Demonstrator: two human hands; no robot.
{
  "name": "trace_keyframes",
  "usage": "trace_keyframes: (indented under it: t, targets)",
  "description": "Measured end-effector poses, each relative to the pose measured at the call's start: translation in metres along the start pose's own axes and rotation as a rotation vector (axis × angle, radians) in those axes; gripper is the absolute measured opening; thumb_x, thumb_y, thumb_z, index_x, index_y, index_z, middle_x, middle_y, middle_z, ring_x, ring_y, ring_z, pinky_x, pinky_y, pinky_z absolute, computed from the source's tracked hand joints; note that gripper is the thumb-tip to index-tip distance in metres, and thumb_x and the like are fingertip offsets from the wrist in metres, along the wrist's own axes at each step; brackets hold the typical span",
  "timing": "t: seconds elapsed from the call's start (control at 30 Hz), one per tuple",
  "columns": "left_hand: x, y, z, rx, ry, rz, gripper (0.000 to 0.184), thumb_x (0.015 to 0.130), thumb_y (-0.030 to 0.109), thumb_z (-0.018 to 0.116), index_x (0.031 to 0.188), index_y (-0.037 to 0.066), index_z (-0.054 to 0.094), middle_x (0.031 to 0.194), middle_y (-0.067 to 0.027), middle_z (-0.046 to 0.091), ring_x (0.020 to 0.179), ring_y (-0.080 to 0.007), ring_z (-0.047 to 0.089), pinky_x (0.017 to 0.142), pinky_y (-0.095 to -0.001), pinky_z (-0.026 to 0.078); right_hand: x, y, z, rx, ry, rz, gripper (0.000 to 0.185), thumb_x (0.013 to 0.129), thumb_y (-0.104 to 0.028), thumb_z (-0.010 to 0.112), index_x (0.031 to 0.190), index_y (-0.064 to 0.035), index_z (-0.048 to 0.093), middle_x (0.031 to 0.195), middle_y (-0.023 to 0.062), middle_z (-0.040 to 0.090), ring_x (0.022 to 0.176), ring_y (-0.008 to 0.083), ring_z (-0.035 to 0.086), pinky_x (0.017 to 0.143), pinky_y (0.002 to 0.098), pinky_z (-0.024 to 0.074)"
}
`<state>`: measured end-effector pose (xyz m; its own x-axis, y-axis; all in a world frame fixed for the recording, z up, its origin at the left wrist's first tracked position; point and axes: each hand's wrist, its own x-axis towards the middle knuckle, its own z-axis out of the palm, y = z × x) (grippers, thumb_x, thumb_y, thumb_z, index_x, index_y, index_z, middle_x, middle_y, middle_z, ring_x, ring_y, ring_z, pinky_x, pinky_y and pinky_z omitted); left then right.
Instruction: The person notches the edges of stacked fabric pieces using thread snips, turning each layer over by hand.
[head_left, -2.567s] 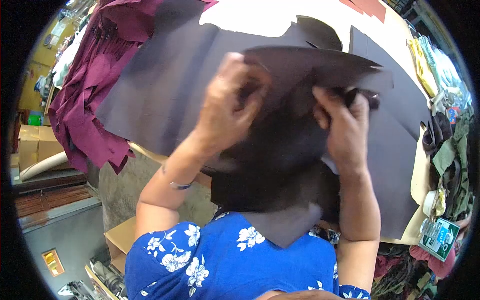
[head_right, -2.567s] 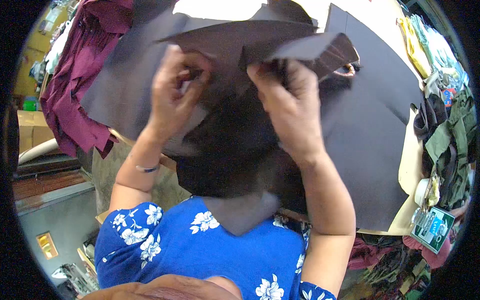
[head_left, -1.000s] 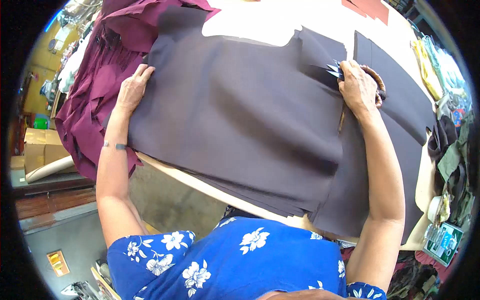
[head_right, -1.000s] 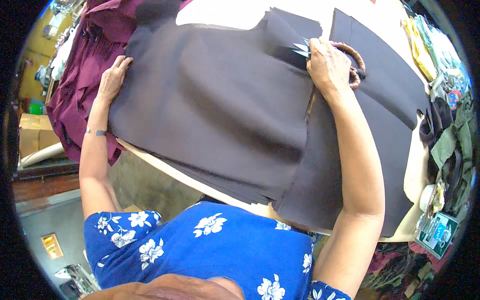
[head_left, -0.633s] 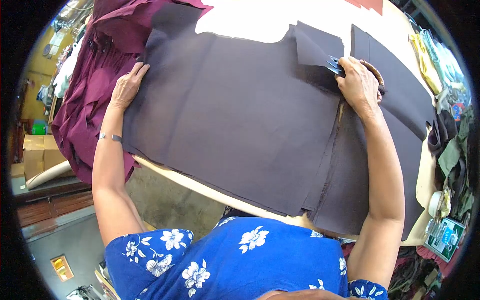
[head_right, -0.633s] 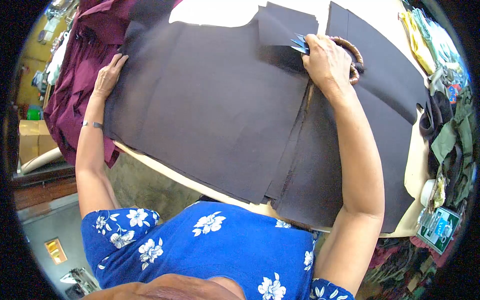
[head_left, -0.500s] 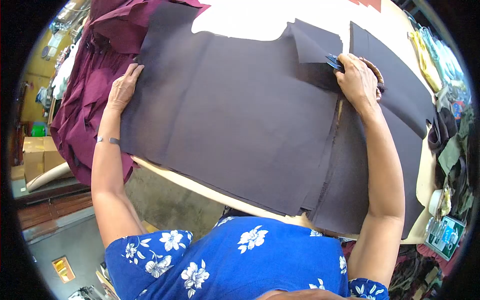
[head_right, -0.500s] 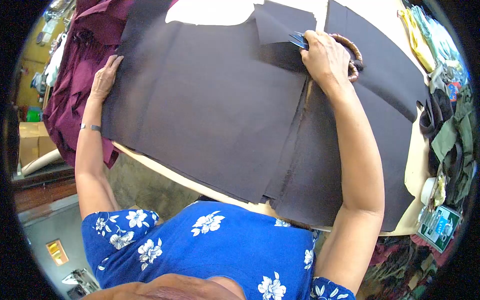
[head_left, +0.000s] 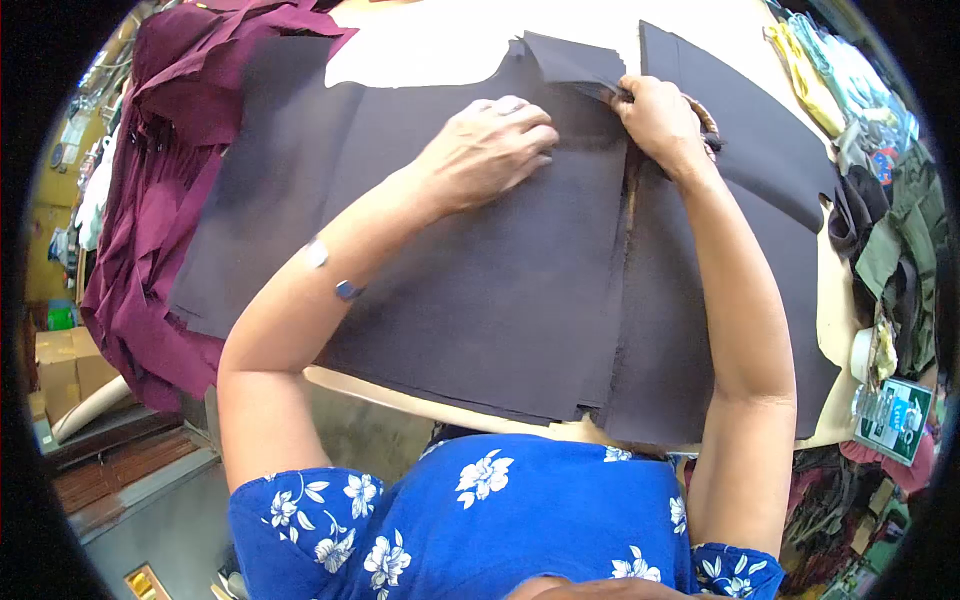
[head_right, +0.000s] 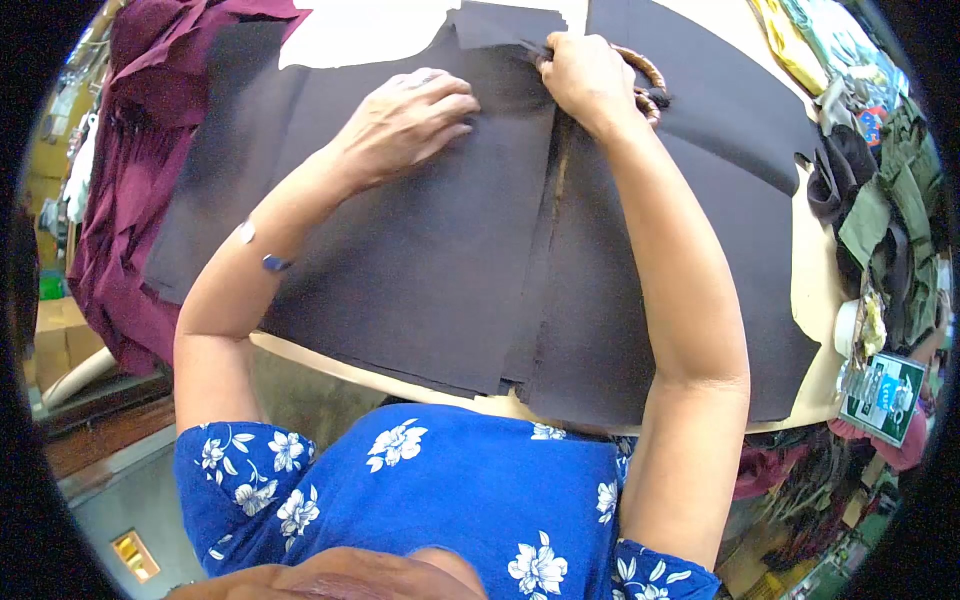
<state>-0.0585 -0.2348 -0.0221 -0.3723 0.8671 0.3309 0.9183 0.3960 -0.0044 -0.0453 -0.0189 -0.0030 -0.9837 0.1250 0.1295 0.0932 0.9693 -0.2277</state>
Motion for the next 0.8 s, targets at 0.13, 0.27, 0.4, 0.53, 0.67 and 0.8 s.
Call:
trace_keyframes:
  t: [0.13,0.27,0.4,0.53,0.67,0.8]
  targets:
    - [0.025,0.005,0.015,0.012,-0.047,-0.133,0.029,0.083,0.028,0.056,0.103,0.007,0.055,0.103,-0.0106,0.054,0.095,-0.0258,0.053,0.079,-0.0375,0.045,-0.007,0.021,-0.022,0.017,0.042,-0.005,0.031,0.081,-0.037,0.057,0.1,-0.0118,0.062,0.096,0.0129,0.063,0.094,0.0306,0.059,0.08,0.0405,0.0469]
    - [0.032,0.006,0.023,0.122,-0.137,-0.218,0.036,0.085,0.035,0.051,0.106,0.007,0.057,0.101,-0.0129,0.055,0.095,-0.0287,0.053,0.08,-0.0403,0.041,-0.021,0.036,-0.03,-0.185,-0.078,-0.066,0.029,0.078,-0.029,0.058,0.1,-0.0107,0.06,0.107,0.0082,0.058,0.097,0.0275,0.058,0.082,0.0389,0.0467]
    - [0.03,0.002,0.034,-0.001,0.045,-0.23,0.035,0.086,0.037,0.047,0.099,0.008,0.063,0.098,-0.0115,0.059,0.098,-0.0256,0.051,0.082,-0.0365,0.038,-0.025,0.038,-0.022,-0.24,-0.023,-0.13,0.027,0.072,-0.013,0.058,0.097,-0.0054,0.057,0.107,0.0106,0.057,0.095,0.0276,0.059,0.079,0.0386,0.0483]
    - [0.034,0.001,0.03,0.083,-0.157,-0.303,0.04,0.086,0.041,0.046,0.109,0.01,0.058,0.109,-0.0106,0.056,0.097,-0.0293,0.053,0.086,-0.0373,0.038,-0.028,0.047,-0.022,-0.243,-0.006,-0.13,0.026,0.075,-0.013,0.059,0.1,-0.0073,0.053,0.104,0.0099,0.056,0.094,0.0288,0.057,0.079,0.0385,0.0465]
    - [0.038,-0.003,0.042,0.036,-0.006,-0.277,0.05,0.088,0.045,0.043,0.126,0.012,0.047,0.13,-0.0114,0.045,0.104,-0.0343,0.052,0.093,-0.0391,0.037,-0.037,0.07,-0.029,-0.133,0.143,-0.075,0.03,0.077,-0.013,0.06,0.105,-0.0066,0.053,0.107,0.0106,0.057,0.097,0.0291,0.057,0.08,0.0376,0.0462]
    - [0.045,-0.008,0.047,0.019,-0.025,-0.374,0.049,0.09,0.04,0.042,0.131,0.014,0.04,0.136,-0.0106,0.038,0.11,-0.0322,0.05,0.096,-0.04,0.037,-0.049,0.09,-0.041,0.012,0.217,-0.233,0.028,0.077,-0.014,0.059,0.104,-0.0083,0.055,0.102,0.0107,0.058,0.093,0.0293,0.058,0.08,0.0399,0.0471]
